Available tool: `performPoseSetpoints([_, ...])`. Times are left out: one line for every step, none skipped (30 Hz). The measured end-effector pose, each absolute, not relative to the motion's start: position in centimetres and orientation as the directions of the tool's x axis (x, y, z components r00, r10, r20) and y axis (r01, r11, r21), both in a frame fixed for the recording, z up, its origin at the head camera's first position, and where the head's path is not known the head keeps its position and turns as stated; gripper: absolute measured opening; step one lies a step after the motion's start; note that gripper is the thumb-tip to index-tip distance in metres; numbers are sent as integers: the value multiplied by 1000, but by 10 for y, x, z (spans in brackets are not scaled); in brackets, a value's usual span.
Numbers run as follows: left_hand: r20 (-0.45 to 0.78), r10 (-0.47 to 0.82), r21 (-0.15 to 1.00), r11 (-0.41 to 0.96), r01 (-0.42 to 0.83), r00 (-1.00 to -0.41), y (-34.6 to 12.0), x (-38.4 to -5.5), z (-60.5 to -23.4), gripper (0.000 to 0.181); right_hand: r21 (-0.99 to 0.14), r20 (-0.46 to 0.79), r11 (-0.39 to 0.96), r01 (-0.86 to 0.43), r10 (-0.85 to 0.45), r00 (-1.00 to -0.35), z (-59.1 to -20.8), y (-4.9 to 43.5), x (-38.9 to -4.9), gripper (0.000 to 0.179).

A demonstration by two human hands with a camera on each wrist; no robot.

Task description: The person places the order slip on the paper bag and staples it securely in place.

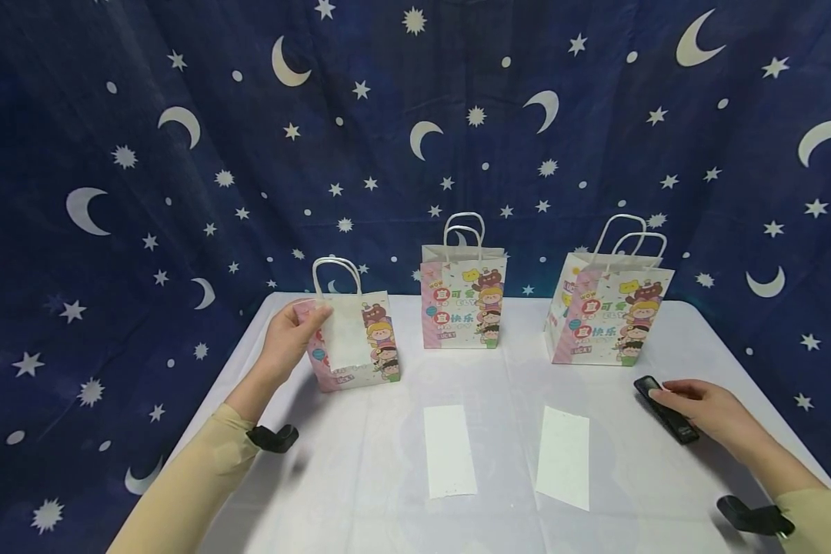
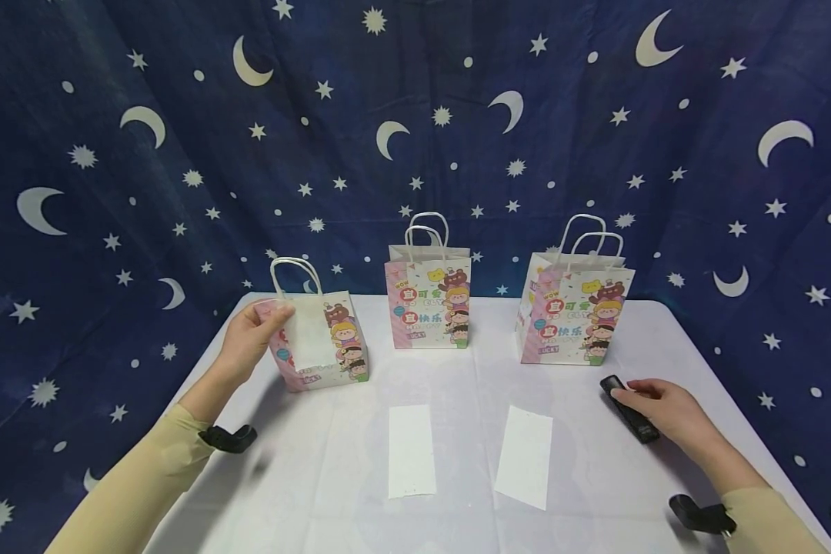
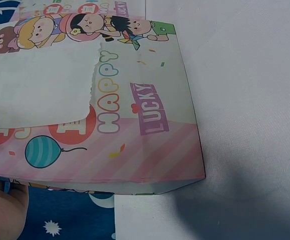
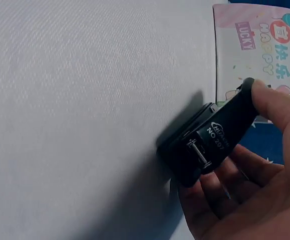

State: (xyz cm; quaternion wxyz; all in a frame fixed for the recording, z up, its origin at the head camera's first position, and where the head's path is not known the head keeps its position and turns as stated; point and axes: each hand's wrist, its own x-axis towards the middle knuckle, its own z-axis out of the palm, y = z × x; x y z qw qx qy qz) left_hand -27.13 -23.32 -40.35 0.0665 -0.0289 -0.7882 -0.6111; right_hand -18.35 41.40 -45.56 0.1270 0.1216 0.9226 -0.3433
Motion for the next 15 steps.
performPoseSetpoints([141, -36, 959, 252, 128, -989, -233, -272, -404, 53, -598, -319, 742, 301, 124, -940, -456, 412, -184, 97])
performPoseSetpoints([141, -38, 959, 252, 127, -989, -233, -272, -404, 53, -589, -315, 754, 291, 118, -942, -456, 411, -185, 97])
performPoseSetpoints([141, -39, 959, 253, 127, -989, -233, -272, -404, 53, -582, -313, 762, 283, 111, -943, -456, 409, -186, 97])
performPoseSetpoints([141, -40, 960, 251, 127, -989, -233, -272, -404, 53, -569, -309, 774, 278, 112, -944, -456, 407, -186, 97])
performPoseSetpoints([140, -39, 959, 253, 126, -989, -233, -273, -404, 53, -563, -313, 778, 277, 109, -943, -456, 405, -187, 98])
performPoseSetpoints([139, -38, 959, 254, 125, -990, -233, -273, -404, 53, -555, -316, 784, 276, 109, -943, -457, 404, -187, 99])
performPoseSetpoints([138, -38, 959, 256, 124, -990, -233, -273, -404, 53, -550, -316, 789, 274, 107, -943, -457, 403, -188, 100])
performPoseSetpoints([137, -38, 959, 256, 123, -990, -233, -273, -403, 53, -541, -317, 795, 275, 111, -942, -457, 401, -188, 102])
performPoseSetpoints([135, -38, 959, 258, 121, -990, -232, -273, -403, 53, -537, -321, 797, 277, 111, -941, -457, 400, -188, 104])
performPoseSetpoints([134, -37, 959, 257, 120, -990, -232, -273, -402, 53, -533, -323, 799, 279, 113, -940, -458, 400, -189, 105])
performPoseSetpoints([131, -39, 959, 258, 117, -991, -232, -272, -402, 53, -534, -326, 797, 282, 113, -938, -458, 399, -189, 107])
performPoseSetpoints([129, -41, 960, 256, 115, -991, -232, -272, -402, 53, -538, -330, 793, 287, 115, -937, -458, 399, -190, 107])
performPoseSetpoints([127, -41, 960, 256, 112, -991, -232, -272, -401, 53, -549, -337, 783, 292, 112, -935, -457, 398, -190, 108])
performPoseSetpoints([124, -41, 961, 255, 110, -991, -232, -272, -402, 54, -565, -348, 768, 302, 110, -931, -456, 397, -190, 109])
performPoseSetpoints([122, -39, 961, 255, 108, -992, -232, -271, -402, 54, -582, -358, 751, 311, 108, -928, -454, 395, -189, 110])
